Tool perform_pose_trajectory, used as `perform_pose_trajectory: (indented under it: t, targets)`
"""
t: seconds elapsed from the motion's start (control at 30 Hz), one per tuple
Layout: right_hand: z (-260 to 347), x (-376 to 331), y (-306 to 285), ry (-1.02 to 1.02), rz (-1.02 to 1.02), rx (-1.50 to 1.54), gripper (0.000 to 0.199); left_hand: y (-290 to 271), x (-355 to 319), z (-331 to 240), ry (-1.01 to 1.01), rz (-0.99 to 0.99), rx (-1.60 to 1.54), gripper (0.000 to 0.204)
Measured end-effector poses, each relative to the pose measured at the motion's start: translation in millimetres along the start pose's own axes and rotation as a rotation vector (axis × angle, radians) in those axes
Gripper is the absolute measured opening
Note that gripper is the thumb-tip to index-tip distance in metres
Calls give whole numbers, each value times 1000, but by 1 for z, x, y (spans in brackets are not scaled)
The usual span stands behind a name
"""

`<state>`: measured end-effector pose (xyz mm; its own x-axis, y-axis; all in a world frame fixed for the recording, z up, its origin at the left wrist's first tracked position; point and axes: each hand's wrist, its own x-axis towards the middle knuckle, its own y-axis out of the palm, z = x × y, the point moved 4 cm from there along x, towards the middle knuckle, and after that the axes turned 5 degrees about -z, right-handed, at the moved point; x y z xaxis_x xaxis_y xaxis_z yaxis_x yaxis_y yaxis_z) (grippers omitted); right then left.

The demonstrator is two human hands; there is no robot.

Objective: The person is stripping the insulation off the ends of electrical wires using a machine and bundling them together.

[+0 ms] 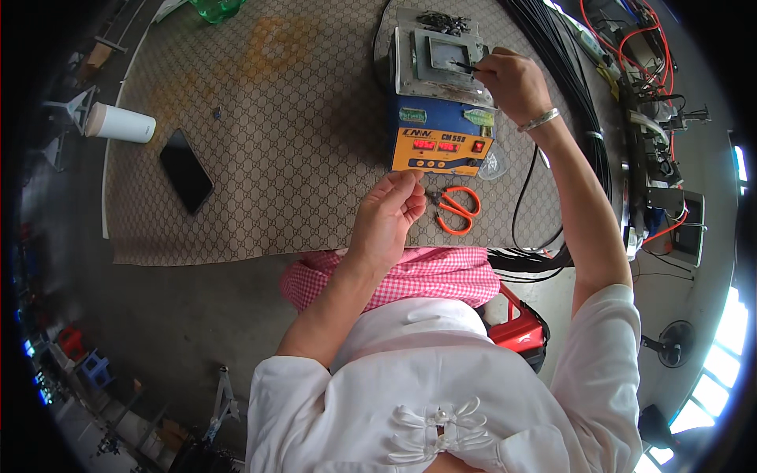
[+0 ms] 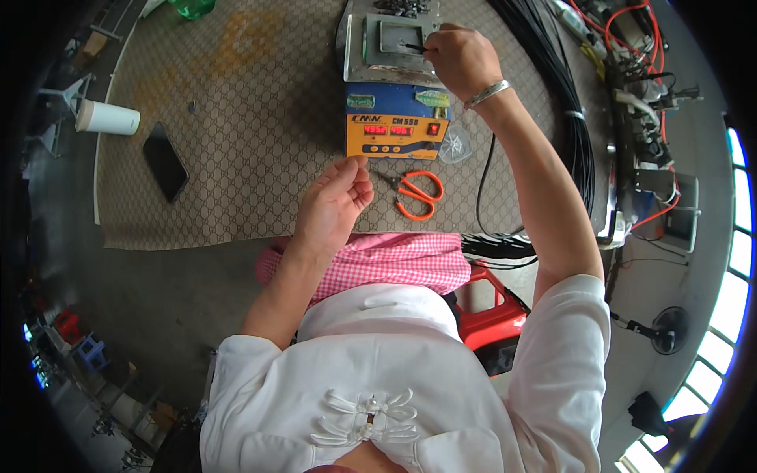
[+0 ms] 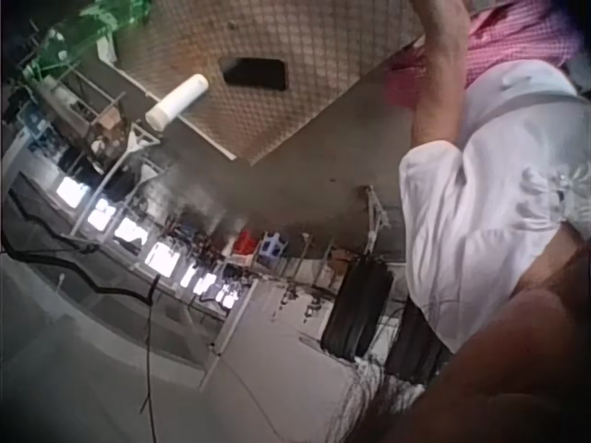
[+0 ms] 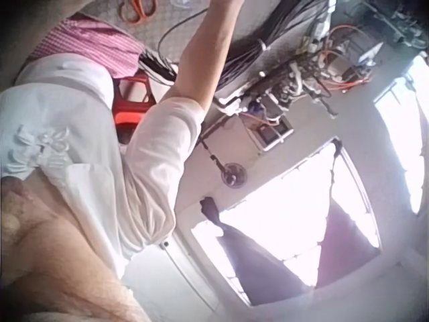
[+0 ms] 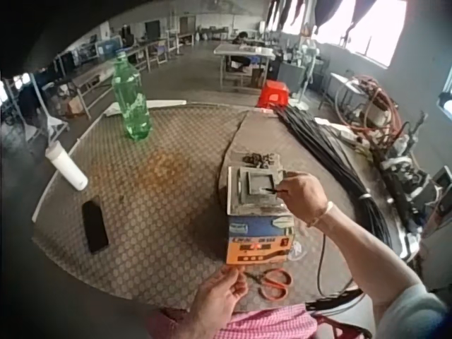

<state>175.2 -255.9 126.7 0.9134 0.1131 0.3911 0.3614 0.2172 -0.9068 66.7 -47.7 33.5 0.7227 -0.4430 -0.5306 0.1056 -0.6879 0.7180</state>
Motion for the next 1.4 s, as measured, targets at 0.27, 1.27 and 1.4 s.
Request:
perform_pose_trajectory:
  t: [0.27, 1.27, 1.4]
  targets:
    - [-2, 6, 7, -10, 59, -59, 11, -5, 4, 2, -7, 0, -1, 16]
    - [79, -120, -7, 851, 175, 1903, 7, 55, -37, -24, 546, 114, 303, 19]
    - [98, -135, -2, 860, 218, 2061, 9, 60, -41, -22, 536, 131, 288, 19]
